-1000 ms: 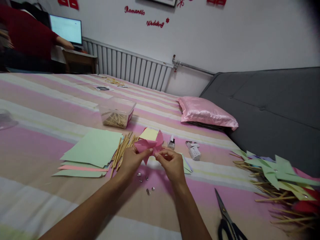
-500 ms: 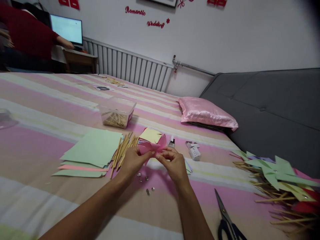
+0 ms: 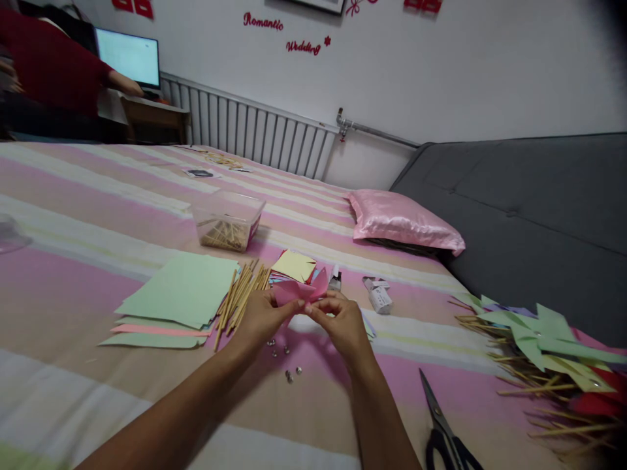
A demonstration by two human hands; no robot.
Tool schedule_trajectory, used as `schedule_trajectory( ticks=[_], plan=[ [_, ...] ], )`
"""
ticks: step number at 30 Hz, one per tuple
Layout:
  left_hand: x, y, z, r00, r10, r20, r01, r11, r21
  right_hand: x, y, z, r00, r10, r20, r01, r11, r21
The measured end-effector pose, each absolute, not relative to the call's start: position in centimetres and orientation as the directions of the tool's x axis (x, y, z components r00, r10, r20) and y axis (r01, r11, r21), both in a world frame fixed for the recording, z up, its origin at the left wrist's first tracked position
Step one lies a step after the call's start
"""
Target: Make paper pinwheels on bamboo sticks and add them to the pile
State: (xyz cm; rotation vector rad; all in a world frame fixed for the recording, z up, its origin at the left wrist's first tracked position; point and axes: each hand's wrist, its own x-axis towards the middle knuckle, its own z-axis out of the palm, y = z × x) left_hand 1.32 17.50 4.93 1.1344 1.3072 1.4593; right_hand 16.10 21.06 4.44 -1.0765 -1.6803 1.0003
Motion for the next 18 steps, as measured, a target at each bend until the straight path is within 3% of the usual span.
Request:
schedule_trajectory(
  ticks=[4, 8, 13, 18],
  plan=[
    [1.2, 17.5, 4.7, -0.223, 0.973, 0.055, -0.119, -0.084, 0.989, 15.7, 21.0, 4.3, -0.194, 0.946, 0.258, 0.213, 0.297, -0.931],
    [1.2, 17.7, 4.7, -0.226, 0.967, -0.118, -0.367, 0.028, 0.930, 14.8, 20.7, 4.3, -0.072, 0.978, 0.197, 0.094, 0.203, -0.975],
    [1.3, 17.9, 4.5, -0.196, 0.961, -0.194, -0.570, 0.050, 0.820, 13.0, 19.8, 4.3, -0.124, 0.992, -0.025, -0.242, -0.055, -0.969],
    [1.9, 17.6, 4.5, -0.199, 0.955, -0.219, -0.604, 0.057, 0.795, 11.9, 19.0, 4.0, -0.123, 0.976, -0.179, -0.393, -0.214, -0.895]
  ],
)
